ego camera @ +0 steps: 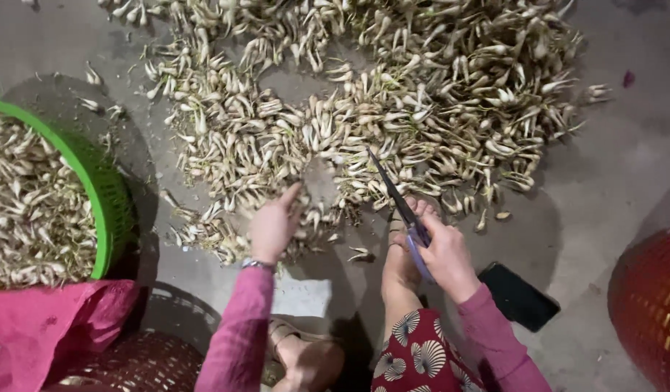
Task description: Trimming the ends of harvested crop bulbs using scissors and placing them into a basket.
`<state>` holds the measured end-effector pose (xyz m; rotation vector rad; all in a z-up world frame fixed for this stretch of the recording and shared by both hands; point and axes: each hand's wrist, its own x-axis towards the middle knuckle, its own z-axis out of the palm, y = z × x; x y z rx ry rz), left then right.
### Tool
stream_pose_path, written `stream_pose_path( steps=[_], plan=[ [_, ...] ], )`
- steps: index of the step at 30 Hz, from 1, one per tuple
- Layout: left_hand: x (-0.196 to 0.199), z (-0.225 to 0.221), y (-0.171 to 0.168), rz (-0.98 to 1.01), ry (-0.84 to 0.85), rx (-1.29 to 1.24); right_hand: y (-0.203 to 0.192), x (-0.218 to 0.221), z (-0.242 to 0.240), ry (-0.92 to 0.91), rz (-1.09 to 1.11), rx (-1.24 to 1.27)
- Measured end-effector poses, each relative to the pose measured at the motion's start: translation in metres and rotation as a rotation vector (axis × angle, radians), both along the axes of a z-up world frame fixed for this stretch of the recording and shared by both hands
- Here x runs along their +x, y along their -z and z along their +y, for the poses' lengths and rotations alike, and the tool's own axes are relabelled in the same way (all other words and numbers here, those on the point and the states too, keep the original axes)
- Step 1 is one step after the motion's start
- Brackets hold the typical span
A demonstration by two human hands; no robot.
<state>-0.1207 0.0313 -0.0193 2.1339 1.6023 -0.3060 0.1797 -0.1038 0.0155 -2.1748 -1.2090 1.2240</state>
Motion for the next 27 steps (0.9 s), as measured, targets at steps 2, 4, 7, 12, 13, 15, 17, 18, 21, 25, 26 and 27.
stream_pose_path(
  steps=[2, 4, 7, 12, 13, 15, 17, 18, 21, 25, 26, 27],
  plan=[
    [-0.011, 0.005, 0.012, -0.022, 0.016, -0.023, 0.002, -0.001, 0.001, -0.01, -0.029, 0.016],
    [0.016, 0.026, -0.025, -0.359, -0.178, 0.146, 0.009, -0.002, 0.003, -0.023, -0.02, 0.026],
    [0.034, 0.072, 0.027, -0.321, -0.146, 0.221, 0.024, -0.006, 0.001, -0.07, -0.055, 0.048],
    [0.079, 0.106, 0.032, 0.016, 0.098, 0.257, -0.017, -0.008, 0.016, -0.065, -0.017, 0.128],
    [0.081, 0.11, 0.038, 0.006, 0.083, 0.166, -0.02, -0.01, 0.018, -0.056, 0.013, 0.141],
    [0.089, 0.108, 0.018, -0.132, -0.18, 0.067, 0.006, -0.01, 0.005, -0.075, 0.001, 0.15],
    [0.086, 0.102, 0.014, -0.27, -0.443, -0.046, 0.019, -0.007, -0.002, -0.101, -0.003, 0.152],
    [0.079, 0.097, 0.02, -0.109, -0.196, 0.077, 0.017, -0.006, -0.002, -0.117, -0.037, 0.137],
    [0.056, 0.082, 0.034, -0.102, 0.023, 0.286, 0.009, 0.0, -0.002, -0.124, -0.046, 0.082],
    [0.038, 0.055, 0.03, -0.613, -0.53, 0.019, 0.028, 0.008, -0.014, -0.174, -0.023, 0.045],
    [0.044, 0.046, 0.005, -0.614, -0.537, 0.024, 0.024, 0.006, -0.012, -0.182, -0.023, 0.048],
    [0.05, 0.036, -0.02, -0.884, -0.804, -0.21, 0.02, 0.003, -0.011, -0.209, -0.013, 0.043]
  ],
)
